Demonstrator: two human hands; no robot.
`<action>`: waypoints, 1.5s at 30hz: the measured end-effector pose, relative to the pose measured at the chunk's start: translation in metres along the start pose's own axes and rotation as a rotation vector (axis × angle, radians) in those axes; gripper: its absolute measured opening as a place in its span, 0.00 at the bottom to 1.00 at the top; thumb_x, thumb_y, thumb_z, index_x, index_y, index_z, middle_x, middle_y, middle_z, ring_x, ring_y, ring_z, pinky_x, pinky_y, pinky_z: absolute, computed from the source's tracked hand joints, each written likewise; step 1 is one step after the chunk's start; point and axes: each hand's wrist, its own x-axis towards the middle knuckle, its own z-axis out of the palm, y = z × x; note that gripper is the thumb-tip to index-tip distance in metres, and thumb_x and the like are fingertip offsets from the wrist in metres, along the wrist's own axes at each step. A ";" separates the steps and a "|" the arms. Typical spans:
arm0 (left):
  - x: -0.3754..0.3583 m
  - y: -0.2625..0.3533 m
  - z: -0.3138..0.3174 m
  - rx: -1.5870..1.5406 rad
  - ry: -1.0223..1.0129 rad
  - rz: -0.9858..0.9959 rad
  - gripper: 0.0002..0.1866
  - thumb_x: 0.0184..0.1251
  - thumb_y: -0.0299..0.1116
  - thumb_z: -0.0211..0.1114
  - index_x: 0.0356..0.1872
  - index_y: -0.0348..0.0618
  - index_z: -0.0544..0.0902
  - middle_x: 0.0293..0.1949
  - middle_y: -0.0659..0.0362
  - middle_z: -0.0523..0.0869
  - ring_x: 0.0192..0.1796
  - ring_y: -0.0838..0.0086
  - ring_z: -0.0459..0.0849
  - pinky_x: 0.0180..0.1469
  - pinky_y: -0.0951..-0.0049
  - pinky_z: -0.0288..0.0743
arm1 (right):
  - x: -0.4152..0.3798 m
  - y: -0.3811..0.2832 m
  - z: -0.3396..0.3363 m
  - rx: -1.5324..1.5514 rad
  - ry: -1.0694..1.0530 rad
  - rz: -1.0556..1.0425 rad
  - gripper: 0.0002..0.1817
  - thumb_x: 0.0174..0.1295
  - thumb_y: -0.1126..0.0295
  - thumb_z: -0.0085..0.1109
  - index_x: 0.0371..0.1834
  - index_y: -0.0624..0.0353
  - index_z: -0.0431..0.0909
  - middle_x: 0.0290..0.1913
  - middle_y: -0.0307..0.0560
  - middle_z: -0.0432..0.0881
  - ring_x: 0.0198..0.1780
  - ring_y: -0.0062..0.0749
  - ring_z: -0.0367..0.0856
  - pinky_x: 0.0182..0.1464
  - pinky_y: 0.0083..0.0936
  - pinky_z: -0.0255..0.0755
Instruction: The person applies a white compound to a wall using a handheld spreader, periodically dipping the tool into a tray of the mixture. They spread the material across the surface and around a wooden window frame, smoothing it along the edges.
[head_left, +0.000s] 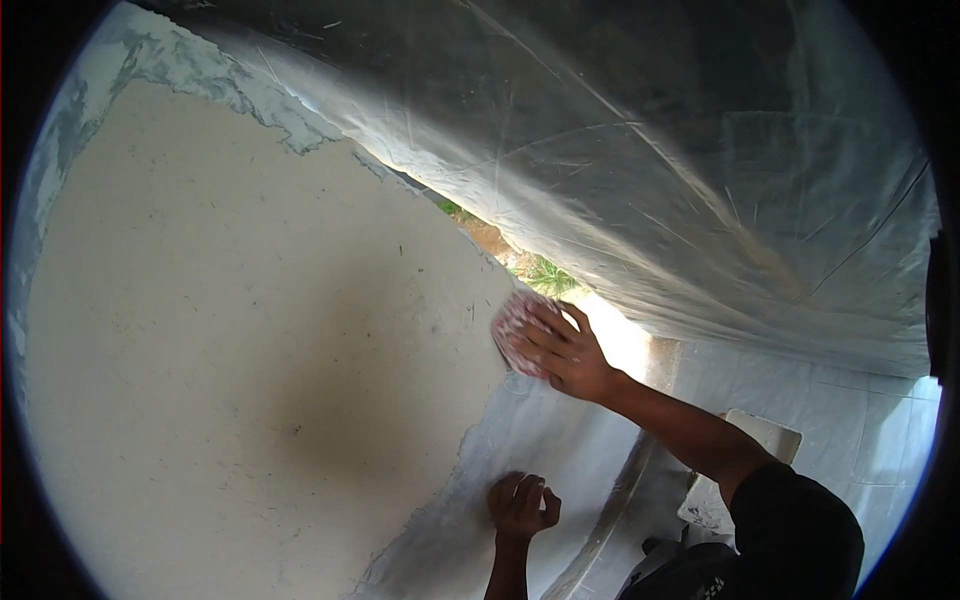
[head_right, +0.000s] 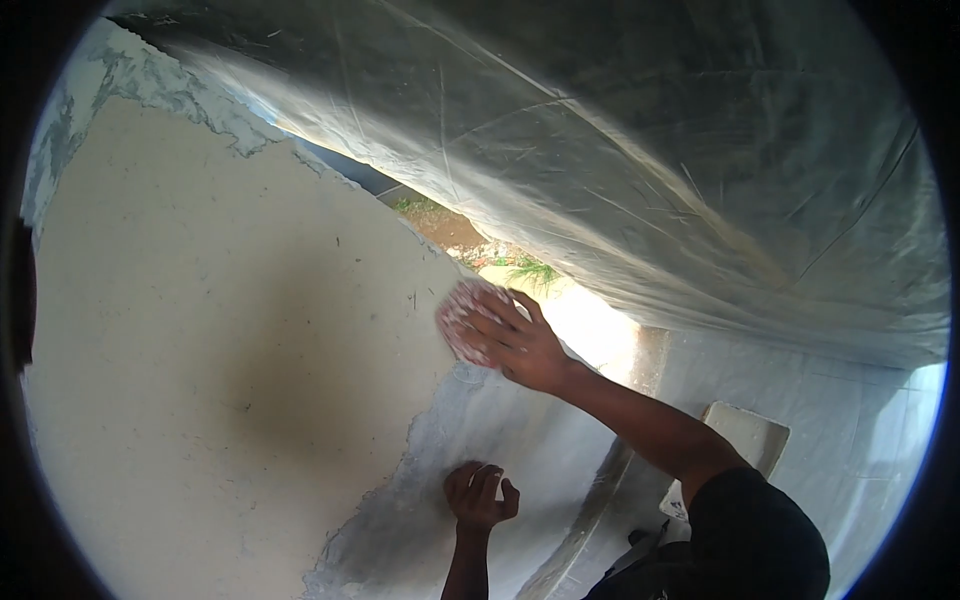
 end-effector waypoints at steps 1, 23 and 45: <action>0.000 -0.001 -0.001 0.002 0.005 0.000 0.05 0.49 0.34 0.64 0.28 0.48 0.81 0.31 0.63 0.86 0.45 0.67 0.83 0.52 0.62 0.71 | -0.014 -0.001 -0.004 -0.015 -0.045 -0.013 0.36 0.43 0.79 0.68 0.63 0.48 0.79 0.68 0.41 0.77 0.73 0.44 0.71 0.73 0.52 0.57; -0.003 -0.002 -0.002 -0.092 0.050 0.039 0.06 0.51 0.32 0.64 0.30 0.45 0.81 0.33 0.61 0.86 0.47 0.64 0.82 0.53 0.59 0.72 | -0.030 -0.030 0.010 -0.075 -0.119 0.190 0.38 0.47 0.83 0.65 0.68 0.50 0.74 0.70 0.43 0.74 0.78 0.42 0.64 0.74 0.50 0.55; -0.003 -0.002 -0.003 -0.114 0.051 0.039 0.06 0.49 0.30 0.64 0.29 0.43 0.82 0.32 0.59 0.85 0.48 0.63 0.82 0.56 0.58 0.72 | 0.004 -0.021 0.001 -0.123 -0.104 0.188 0.39 0.49 0.83 0.64 0.70 0.51 0.72 0.70 0.44 0.75 0.76 0.43 0.66 0.75 0.49 0.58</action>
